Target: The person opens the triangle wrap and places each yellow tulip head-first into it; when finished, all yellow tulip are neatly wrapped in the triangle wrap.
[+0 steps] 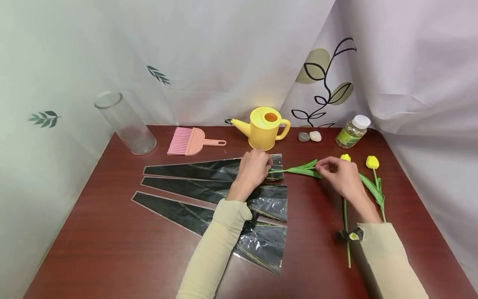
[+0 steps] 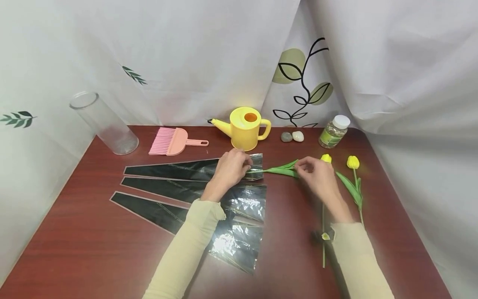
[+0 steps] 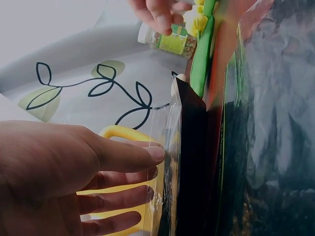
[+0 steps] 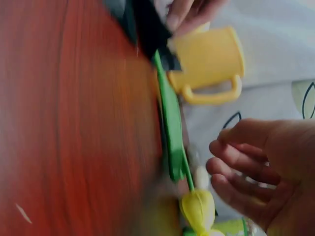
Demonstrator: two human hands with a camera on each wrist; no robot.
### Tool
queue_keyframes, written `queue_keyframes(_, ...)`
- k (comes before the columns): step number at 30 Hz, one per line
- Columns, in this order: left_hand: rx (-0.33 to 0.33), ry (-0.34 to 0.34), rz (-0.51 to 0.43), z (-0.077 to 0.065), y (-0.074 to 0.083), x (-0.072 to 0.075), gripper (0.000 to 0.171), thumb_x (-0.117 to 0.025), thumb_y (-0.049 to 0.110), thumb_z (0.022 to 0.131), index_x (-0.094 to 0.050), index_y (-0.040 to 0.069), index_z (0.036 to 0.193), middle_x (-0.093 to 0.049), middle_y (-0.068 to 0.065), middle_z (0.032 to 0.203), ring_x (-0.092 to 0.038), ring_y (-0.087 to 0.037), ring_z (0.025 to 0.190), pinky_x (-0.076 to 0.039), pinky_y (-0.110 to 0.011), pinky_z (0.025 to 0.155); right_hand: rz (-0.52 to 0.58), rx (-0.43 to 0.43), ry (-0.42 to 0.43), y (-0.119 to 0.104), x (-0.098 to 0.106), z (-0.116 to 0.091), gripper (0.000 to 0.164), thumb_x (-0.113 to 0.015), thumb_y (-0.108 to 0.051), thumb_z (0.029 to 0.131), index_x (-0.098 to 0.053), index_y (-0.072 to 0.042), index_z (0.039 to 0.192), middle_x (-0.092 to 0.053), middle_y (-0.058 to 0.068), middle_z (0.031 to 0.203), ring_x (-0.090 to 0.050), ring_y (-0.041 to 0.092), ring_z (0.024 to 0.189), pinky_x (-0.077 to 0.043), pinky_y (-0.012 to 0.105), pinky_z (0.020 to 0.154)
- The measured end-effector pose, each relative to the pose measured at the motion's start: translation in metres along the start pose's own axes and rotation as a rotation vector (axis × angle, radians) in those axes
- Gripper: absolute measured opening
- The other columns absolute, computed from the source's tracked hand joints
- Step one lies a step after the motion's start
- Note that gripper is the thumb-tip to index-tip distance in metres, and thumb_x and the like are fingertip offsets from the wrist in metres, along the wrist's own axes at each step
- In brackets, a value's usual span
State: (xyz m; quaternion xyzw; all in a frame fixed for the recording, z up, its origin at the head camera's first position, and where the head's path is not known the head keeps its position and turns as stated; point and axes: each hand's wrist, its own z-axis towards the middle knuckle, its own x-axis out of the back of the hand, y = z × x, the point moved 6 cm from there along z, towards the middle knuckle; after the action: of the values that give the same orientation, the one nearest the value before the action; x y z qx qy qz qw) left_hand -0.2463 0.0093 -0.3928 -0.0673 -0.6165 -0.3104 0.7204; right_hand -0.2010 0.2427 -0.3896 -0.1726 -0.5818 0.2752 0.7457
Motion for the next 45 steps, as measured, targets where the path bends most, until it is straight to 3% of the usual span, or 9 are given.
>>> queue_keyframes(3, -0.002, 0.007, 0.004, 0.0, 0.0, 0.0, 0.01, -0.071, 0.013, 0.088, -0.079, 0.018, 0.086, -0.067, 0.004, 0.085, -0.062, -0.018, 0.082, -0.05, -0.038, 0.074, -0.09, 0.144, 0.055, 0.0, 0.005, 0.008, 0.004, -0.075, -0.01, 0.085, -0.075, -0.01, 0.089, -0.071, 0.0, 0.079, -0.062, 0.018, 0.067, -0.041, 0.021, 0.058)
queue_keyframes(7, -0.01, 0.014, 0.013, 0.0, 0.001, -0.001, 0.01, -0.071, 0.013, 0.089, -0.078, 0.018, 0.084, -0.066, 0.004, 0.084, -0.062, -0.018, 0.081, -0.05, -0.037, 0.072, -0.106, 0.28, 0.076, 0.0, 0.007, 0.014, 0.012, -0.079, -0.003, 0.079, -0.076, -0.008, 0.089, -0.071, 0.003, 0.083, -0.061, 0.022, 0.074, -0.039, 0.025, 0.06)
queue_keyframes(16, -0.015, 0.006, 0.023, 0.001, 0.0, -0.004, 0.01, -0.071, 0.015, 0.09, -0.077, 0.02, 0.085, -0.066, 0.005, 0.085, -0.061, -0.017, 0.081, -0.05, -0.036, 0.071, -0.22, 0.394, -0.047, 0.004, -0.005, 0.021, 0.016, -0.08, 0.0, 0.075, -0.076, -0.004, 0.09, -0.07, 0.008, 0.087, -0.055, 0.025, 0.084, -0.046, 0.044, 0.068)
queue_keyframes(23, -0.017, 0.017, 0.027, 0.001, 0.0, -0.003, 0.011, -0.07, 0.014, 0.089, -0.076, 0.02, 0.082, -0.065, 0.005, 0.082, -0.061, -0.017, 0.079, -0.05, -0.036, 0.07, -0.21, 0.525, -0.126, 0.001, -0.017, 0.023, 0.018, -0.08, 0.005, 0.073, -0.074, -0.002, 0.089, -0.069, 0.008, 0.086, -0.056, 0.026, 0.083, -0.049, 0.043, 0.07)
queue_keyframes(35, -0.003, -0.002, 0.052, 0.001, 0.0, -0.004, 0.009, -0.072, 0.015, 0.087, -0.076, 0.021, 0.081, -0.064, 0.005, 0.082, -0.06, -0.018, 0.081, -0.049, -0.037, 0.072, -0.227, 0.509, -0.181, 0.005, -0.027, 0.021, 0.023, -0.077, 0.01, 0.073, -0.073, -0.003, 0.092, -0.066, 0.008, 0.091, -0.062, 0.028, 0.087, -0.052, 0.046, 0.072)
queue_keyframes(45, -0.003, -0.001, 0.055, 0.001, 0.001, -0.004, 0.014, -0.071, 0.013, 0.087, -0.073, 0.021, 0.076, -0.062, 0.005, 0.079, -0.06, -0.018, 0.079, -0.049, -0.038, 0.071, -0.274, 0.539, -0.153, 0.003, -0.025, 0.02, 0.021, -0.076, 0.011, 0.073, -0.071, 0.0, 0.09, -0.065, 0.011, 0.09, -0.06, 0.03, 0.089, -0.051, 0.045, 0.074)
